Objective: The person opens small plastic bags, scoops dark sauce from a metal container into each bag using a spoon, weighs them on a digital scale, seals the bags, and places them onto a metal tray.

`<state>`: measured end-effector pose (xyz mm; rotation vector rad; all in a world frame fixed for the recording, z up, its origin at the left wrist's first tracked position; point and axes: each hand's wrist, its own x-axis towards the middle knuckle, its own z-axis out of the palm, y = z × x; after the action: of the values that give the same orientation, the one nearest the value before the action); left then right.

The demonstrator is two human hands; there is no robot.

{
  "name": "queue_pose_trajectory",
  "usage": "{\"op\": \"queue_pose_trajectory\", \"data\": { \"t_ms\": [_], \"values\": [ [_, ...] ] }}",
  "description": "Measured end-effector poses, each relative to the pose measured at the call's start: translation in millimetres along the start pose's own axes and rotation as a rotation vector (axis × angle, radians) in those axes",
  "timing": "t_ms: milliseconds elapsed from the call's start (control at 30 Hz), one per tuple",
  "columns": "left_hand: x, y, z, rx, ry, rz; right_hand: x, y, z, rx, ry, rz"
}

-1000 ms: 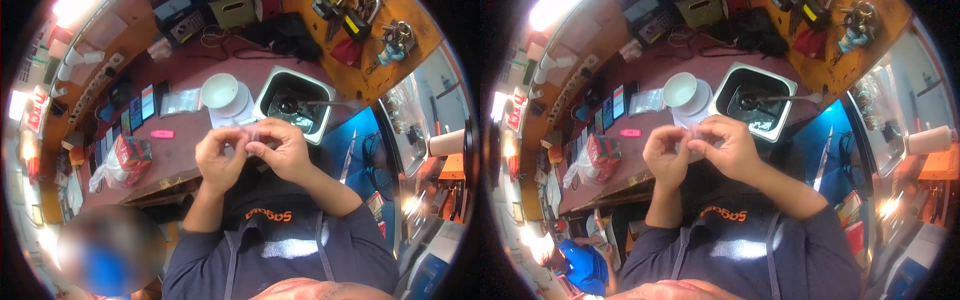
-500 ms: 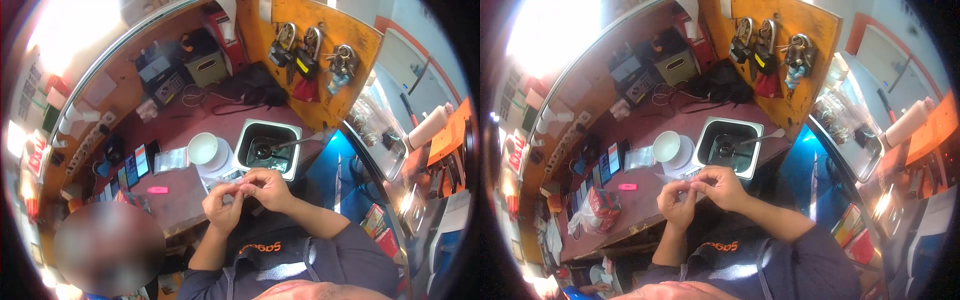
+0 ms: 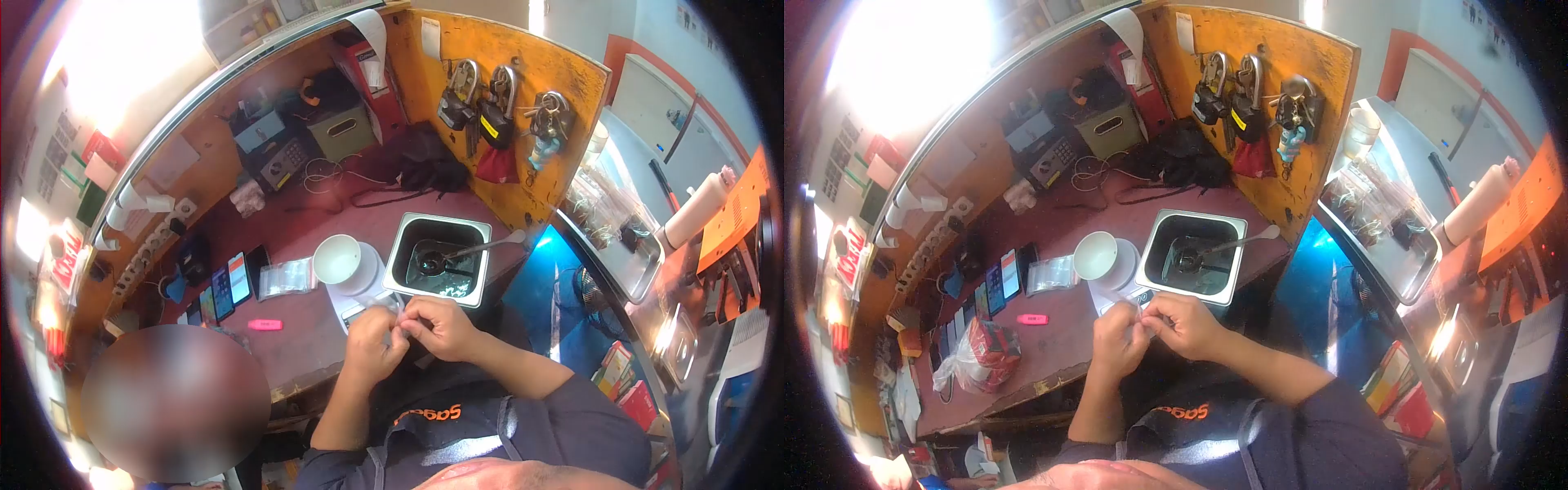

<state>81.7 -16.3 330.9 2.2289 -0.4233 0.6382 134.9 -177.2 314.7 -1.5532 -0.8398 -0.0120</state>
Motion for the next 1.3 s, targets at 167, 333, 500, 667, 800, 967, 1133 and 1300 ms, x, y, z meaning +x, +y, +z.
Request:
{"op": "queue_pose_trajectory", "data": {
  "t_ms": [167,333,500,667,800,967,1133,1300],
  "values": [
    [5.5,5.4,-2.7,0.157,0.039,0.105,-9.7,3.3,-0.9,-0.426,0.014,-0.199],
    [15.6,9.7,-14.3,0.134,0.106,0.159,-6.6,-5.7,-12.3,-0.262,-0.005,-0.202],
    [9.1,13.1,-25.4,-0.453,-0.254,0.006,9.2,-20.2,-40.4,0.194,-0.23,-0.038],
    [-2.9,10.3,-38.5,-0.77,-0.366,-0.34,7.3,-30.9,-47.5,0.206,-0.433,0.242],
    [-5.7,14.4,-40.7,-0.873,-0.277,-0.596,8.9,-39.2,-46.9,0.083,-0.365,0.411],
    [-5.3,-4.6,-26.3,-1.062,-0.083,-0.43,4.9,-29.5,-42.6,0.185,-0.234,0.324],
    [7.0,19.5,-7.7,-1.149,0.058,-0.234,5.2,-23.4,-41.5,0.071,-0.192,0.082],
    [11.5,15.8,-8.6,-1.148,0.034,-0.215,4.5,-24.3,-42.1,-0.083,-0.226,-0.034]
  ]
}}
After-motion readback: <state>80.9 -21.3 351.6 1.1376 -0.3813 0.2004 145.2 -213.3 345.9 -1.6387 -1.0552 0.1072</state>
